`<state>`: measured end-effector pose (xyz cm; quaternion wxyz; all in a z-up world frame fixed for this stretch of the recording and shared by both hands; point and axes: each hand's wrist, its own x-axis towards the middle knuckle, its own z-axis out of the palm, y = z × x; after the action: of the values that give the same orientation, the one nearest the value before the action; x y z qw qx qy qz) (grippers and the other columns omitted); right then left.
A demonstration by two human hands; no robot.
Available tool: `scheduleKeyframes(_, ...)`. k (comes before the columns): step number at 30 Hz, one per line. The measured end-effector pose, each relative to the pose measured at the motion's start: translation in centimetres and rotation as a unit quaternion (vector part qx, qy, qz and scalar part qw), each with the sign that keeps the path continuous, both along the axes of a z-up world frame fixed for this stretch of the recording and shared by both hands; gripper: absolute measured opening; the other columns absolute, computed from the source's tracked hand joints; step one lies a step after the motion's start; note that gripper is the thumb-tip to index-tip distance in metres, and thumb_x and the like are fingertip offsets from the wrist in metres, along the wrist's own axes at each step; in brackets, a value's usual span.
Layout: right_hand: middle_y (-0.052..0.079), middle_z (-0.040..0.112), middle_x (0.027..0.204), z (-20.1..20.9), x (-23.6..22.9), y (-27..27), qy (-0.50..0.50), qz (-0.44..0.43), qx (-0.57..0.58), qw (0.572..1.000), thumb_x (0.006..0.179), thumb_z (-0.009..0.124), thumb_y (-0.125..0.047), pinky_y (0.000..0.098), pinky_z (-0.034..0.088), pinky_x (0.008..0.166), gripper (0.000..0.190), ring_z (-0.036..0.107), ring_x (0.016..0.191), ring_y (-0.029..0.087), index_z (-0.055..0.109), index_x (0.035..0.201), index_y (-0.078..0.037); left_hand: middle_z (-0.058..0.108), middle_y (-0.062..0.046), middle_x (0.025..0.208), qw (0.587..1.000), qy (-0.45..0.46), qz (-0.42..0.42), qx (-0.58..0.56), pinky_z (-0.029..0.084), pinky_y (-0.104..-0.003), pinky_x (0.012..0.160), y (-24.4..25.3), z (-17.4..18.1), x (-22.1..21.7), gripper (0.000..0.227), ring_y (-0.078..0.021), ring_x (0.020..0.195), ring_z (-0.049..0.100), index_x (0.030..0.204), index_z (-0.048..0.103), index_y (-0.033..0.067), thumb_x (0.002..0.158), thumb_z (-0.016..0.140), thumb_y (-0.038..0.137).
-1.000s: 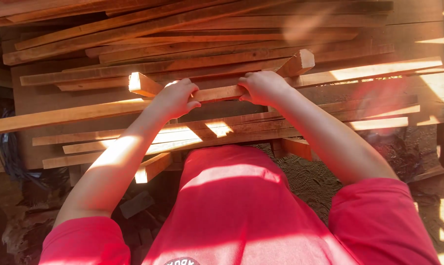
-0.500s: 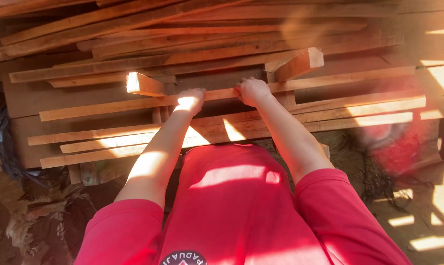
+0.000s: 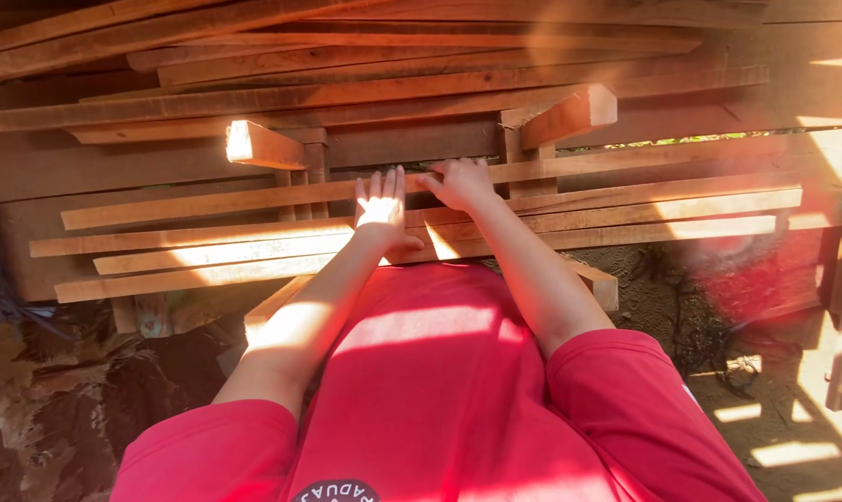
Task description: The person is picking up thin wood strips and arranging them onto a wooden jig or stool frame.
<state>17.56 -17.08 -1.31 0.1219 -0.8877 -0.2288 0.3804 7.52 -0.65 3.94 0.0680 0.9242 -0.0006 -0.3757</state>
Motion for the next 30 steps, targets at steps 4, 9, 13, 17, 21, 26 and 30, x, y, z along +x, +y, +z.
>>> scheduleKeyframes(4, 0.008, 0.067, 0.137, 0.9, -2.5, -0.6, 0.021, 0.01, -0.015, 1.0, 0.103, 0.038, -0.062, 0.0555, 0.032, 0.112, 0.059, 0.058, 0.129, 0.033, 0.063, 0.14, -0.024, 0.019, -0.01, 0.169, 1.0, 0.012, -0.019, 0.012, 0.008, -0.06, 0.125, 0.3, -5.4, -1.9, 0.14, -0.0346, 0.154, 0.014, 0.165, 0.002, 0.0059, 0.071, 0.075, 0.08)
scheduleKeyframes(9, 0.007, 0.067, 0.136, -0.7, -3.0, -1.2, -0.013, 0.011, 0.005, 1.0, 0.104, 0.038, -0.064, 0.0515, 0.034, 0.109, 0.06, 0.058, 0.128, 0.031, 0.062, 0.141, -0.023, 0.012, -0.01, 0.171, 0.999, -0.027, -0.017, -0.009, 0.009, -0.055, 0.128, 0.5, -4.8, -3.3, 0.124, -0.0338, 0.157, 0.01, 0.165, 0.005, 0.0086, 0.083, 0.062, 0.081)
scheduleKeyframes(13, 0.007, 0.065, 0.141, -0.6, -2.7, -1.3, -0.008, 0.019, 0.004, 1.0, 0.102, 0.038, -0.067, 0.0516, 0.034, 0.108, 0.066, 0.056, 0.13, 0.032, 0.06, 0.144, -0.022, -0.01, -0.009, 0.174, 0.999, -0.01, 0.007, -0.046, -0.006, -0.053, 0.13, 0.7, -3.2, -5.1, 0.129, -0.0354, 0.159, -0.011, 0.166, 0.0, 0.0082, 0.081, 0.065, 0.08)
scheduleKeyframes(17, 0.008, 0.066, 0.138, 0.3, -2.9, -1.2, -0.017, 0.03, -0.002, 0.999, 0.102, 0.037, -0.068, 0.0508, 0.035, 0.108, 0.066, 0.057, 0.129, 0.031, 0.061, 0.143, -0.021, -0.023, -0.01, 0.172, 0.999, -0.034, -0.014, -0.021, -0.023, -0.056, 0.122, 0.6, -6.8, -6.5, 0.15, -0.0381, 0.155, -0.027, 0.166, -0.009, 0.0109, 0.065, 0.071, 0.088)
scheduleKeyframes(21, 0.01, 0.067, 0.135, 0.3, -2.7, -1.1, -0.012, 0.031, 0.004, 0.999, 0.103, 0.039, -0.067, 0.0515, 0.035, 0.106, 0.065, 0.059, 0.127, 0.032, 0.062, 0.141, -0.019, -0.026, -0.009, 0.171, 0.998, -0.053, -0.027, 0.025, -0.027, -0.056, 0.12, 0.2, -7.8, -7.0, 0.149, -0.0376, 0.153, -0.03, 0.165, -0.012, 0.0132, 0.067, 0.077, 0.081)
scheduleKeyframes(26, 0.011, 0.069, 0.129, -1.1, -2.4, -1.2, -0.006, 0.035, 0.021, 0.999, 0.104, 0.045, -0.065, 0.0537, 0.037, 0.105, 0.061, 0.062, 0.122, 0.034, 0.062, 0.136, -0.017, -0.027, -0.01, 0.17, 0.997, -0.065, -0.028, 0.011, -0.027, -0.057, 0.12, 0.5, -8.7, -7.3, 0.15, -0.0393, 0.153, -0.032, 0.165, -0.012, 0.0137, 0.065, 0.077, 0.081)
scheduleKeyframes(30, 0.009, 0.07, 0.114, -1.9, -1.7, -1.2, -0.047, 0.025, 0.096, 0.994, 0.097, 0.066, -0.05, 0.0562, 0.048, 0.092, 0.042, 0.069, 0.108, 0.035, 0.062, 0.121, -0.015, -0.022, -0.011, 0.172, 0.992, -0.121, -0.035, 0.006, -0.023, -0.057, 0.122, 0.7, -10.1, -8.2, 0.147, -0.0405, 0.154, -0.028, 0.166, -0.008, 0.0176, 0.064, 0.075, 0.083)
